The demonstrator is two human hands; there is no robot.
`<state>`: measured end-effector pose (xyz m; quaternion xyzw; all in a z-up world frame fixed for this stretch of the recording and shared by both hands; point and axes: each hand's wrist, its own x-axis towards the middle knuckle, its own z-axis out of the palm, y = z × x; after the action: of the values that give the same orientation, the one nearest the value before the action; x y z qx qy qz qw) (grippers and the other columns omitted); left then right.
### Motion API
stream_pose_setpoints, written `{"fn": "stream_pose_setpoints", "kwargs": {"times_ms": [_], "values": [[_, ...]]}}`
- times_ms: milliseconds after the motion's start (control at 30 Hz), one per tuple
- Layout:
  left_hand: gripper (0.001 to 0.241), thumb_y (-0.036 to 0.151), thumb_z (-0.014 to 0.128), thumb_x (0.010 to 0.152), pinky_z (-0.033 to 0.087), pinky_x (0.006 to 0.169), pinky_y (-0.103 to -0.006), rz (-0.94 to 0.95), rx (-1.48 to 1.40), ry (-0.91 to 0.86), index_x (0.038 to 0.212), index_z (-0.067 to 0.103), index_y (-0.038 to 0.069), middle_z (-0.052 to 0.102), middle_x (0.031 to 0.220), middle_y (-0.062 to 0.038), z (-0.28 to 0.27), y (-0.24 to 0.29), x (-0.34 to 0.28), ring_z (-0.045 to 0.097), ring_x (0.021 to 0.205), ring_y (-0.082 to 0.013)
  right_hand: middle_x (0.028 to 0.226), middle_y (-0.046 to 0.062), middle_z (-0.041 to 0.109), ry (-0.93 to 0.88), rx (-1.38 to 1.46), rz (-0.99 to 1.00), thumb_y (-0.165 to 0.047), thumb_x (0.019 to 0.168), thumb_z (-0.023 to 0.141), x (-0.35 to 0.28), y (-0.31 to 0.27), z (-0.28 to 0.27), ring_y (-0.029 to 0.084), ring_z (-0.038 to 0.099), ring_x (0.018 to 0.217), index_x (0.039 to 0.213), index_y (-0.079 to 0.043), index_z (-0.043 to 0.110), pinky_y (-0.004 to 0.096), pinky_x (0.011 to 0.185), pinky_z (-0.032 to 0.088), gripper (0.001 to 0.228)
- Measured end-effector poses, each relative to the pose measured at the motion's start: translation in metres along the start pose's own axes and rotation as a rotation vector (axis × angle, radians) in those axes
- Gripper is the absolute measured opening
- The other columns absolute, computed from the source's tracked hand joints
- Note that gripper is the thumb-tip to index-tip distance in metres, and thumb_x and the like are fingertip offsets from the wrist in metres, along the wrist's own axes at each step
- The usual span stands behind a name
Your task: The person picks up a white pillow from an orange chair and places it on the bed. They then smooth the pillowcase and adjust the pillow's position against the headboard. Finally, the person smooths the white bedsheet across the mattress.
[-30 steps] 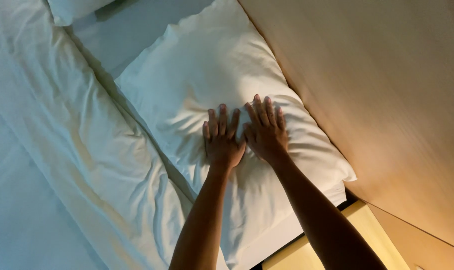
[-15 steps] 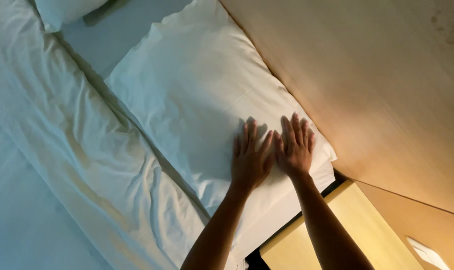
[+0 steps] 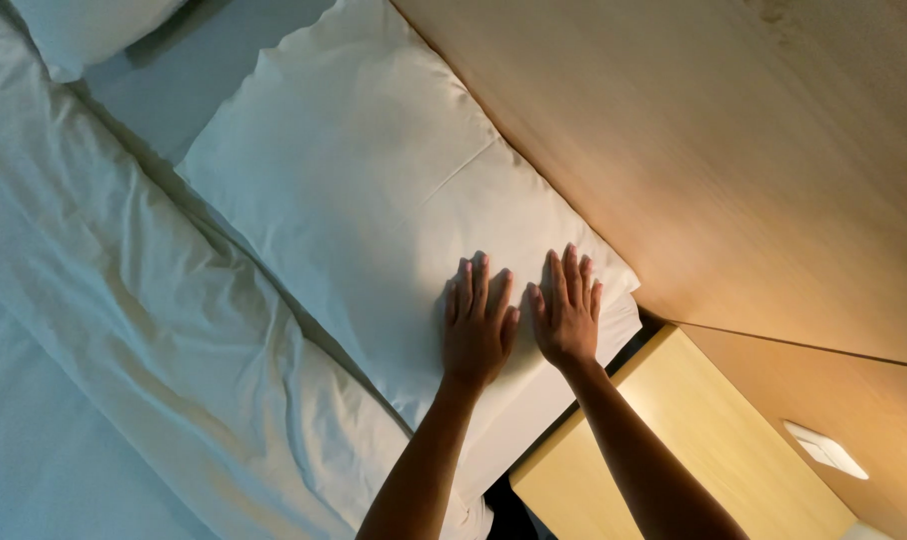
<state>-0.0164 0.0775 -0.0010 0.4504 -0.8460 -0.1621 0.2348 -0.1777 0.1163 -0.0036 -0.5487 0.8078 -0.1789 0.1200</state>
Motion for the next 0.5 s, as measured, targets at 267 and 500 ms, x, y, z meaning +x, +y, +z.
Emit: {"fn": "stream_pose_setpoints", "kwargs": {"times_ms": [267, 500], "values": [[0.059, 0.037, 0.056, 0.103, 0.029, 0.123, -0.0547, -0.08, -0.069, 0.024, 0.157, 0.045, 0.015, 0.028, 0.169, -0.02, -0.041, -0.029, 0.0, 0.027, 0.156, -0.0424, 0.174, 0.009, 0.018, 0.011, 0.027, -0.199, -0.04, 0.103, 0.054, 0.015, -0.045, -0.013, 0.041, 0.013, 0.16, 0.164, -0.019, 0.03, 0.062, 0.125, 0.012, 0.069], [0.061, 0.042, 0.053, 0.104, 0.029, 0.121, -0.0552, -0.215, 0.139, 0.108, 0.159, 0.041, 0.017, 0.025, 0.168, -0.022, -0.064, -0.09, 0.039, 0.025, 0.154, -0.0474, 0.173, 0.012, 0.018, -0.034, -0.017, -0.393, -0.038, 0.101, 0.056, 0.065, -0.086, 0.01, 0.041, 0.015, 0.158, 0.164, -0.017, 0.03, 0.06, 0.125, 0.015, 0.071]]}}
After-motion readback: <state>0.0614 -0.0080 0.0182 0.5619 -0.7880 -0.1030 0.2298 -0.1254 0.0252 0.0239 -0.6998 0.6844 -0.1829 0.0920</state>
